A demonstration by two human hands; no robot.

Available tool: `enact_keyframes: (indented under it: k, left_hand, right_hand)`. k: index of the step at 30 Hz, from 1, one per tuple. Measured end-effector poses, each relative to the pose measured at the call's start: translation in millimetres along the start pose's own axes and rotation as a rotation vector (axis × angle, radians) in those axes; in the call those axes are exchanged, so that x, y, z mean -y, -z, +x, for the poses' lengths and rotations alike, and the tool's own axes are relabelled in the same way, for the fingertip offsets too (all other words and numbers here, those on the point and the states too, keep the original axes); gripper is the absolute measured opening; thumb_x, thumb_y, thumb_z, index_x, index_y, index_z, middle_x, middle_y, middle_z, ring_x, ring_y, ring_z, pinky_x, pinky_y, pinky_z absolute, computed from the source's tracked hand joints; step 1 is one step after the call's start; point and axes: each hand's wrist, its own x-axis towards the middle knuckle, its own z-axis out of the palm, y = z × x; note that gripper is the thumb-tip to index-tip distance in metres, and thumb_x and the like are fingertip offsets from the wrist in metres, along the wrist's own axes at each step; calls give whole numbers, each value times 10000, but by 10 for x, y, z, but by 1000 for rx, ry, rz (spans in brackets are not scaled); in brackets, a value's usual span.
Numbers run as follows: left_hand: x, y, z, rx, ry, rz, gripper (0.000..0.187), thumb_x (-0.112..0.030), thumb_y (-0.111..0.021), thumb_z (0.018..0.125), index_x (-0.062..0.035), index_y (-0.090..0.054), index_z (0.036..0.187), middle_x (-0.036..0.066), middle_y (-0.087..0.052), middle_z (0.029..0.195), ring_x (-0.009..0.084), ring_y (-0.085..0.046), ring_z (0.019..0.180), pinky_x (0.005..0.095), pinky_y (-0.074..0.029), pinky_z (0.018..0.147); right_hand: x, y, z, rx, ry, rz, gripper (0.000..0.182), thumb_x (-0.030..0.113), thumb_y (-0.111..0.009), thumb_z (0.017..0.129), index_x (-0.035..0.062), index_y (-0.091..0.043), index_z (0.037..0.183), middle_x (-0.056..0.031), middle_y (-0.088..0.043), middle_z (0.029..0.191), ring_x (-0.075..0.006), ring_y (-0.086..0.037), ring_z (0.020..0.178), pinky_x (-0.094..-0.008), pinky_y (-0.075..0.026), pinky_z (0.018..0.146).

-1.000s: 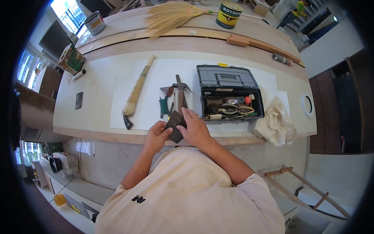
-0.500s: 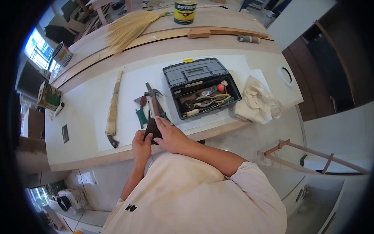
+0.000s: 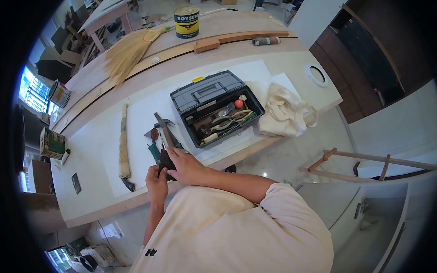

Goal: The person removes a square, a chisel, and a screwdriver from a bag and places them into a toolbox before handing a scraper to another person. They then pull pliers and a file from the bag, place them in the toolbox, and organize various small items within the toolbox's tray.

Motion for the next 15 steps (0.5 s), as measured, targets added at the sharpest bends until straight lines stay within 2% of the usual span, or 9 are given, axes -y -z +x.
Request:
enact_keyframes:
  k: [6, 10, 11, 15]
  left_hand:
    - [-87, -1, -19, -14, -40, -8, 73, 18, -600, 909, 15, -548, 961, 73, -648, 859, 92, -610, 745, 236, -523, 647]
    - [-266, 24, -5, -27, 38, 49, 101, 10, -621, 898, 27, -558, 974, 63, -641, 860, 92, -589, 756, 235, -487, 677]
    - [-274, 28, 4, -28, 68, -10, 100, 10, -620, 899, 25, -557, 974, 65, -641, 861, 92, -591, 752, 235, -491, 669]
    - [-315, 26, 35, -14, 141, -174, 93, 4, -612, 905, 16, -553, 976, 69, -647, 872, 95, -610, 744, 233, -514, 632]
  right_hand:
    - [-103, -49, 13, -149, 108, 3, 713, 207, -706, 811, -75, -382, 1380, -254, -493, 1289, -403, -522, 1155, -413, -440, 985]
    - [-146, -2, 28, -183, 127, 43, 632, 200, -720, 804, -60, -465, 1321, -245, -541, 1227, -388, -553, 1117, -395, -468, 943]
    - [-165, 0, 30, -185, 119, 46, 611, 201, -707, 807, -59, -470, 1306, -241, -548, 1232, -405, -565, 1096, -423, -472, 936]
    - [-194, 65, 10, -171, 99, 54, 556, 212, -703, 819, -59, -516, 1267, -226, -572, 1199, -389, -582, 1072, -406, -481, 915]
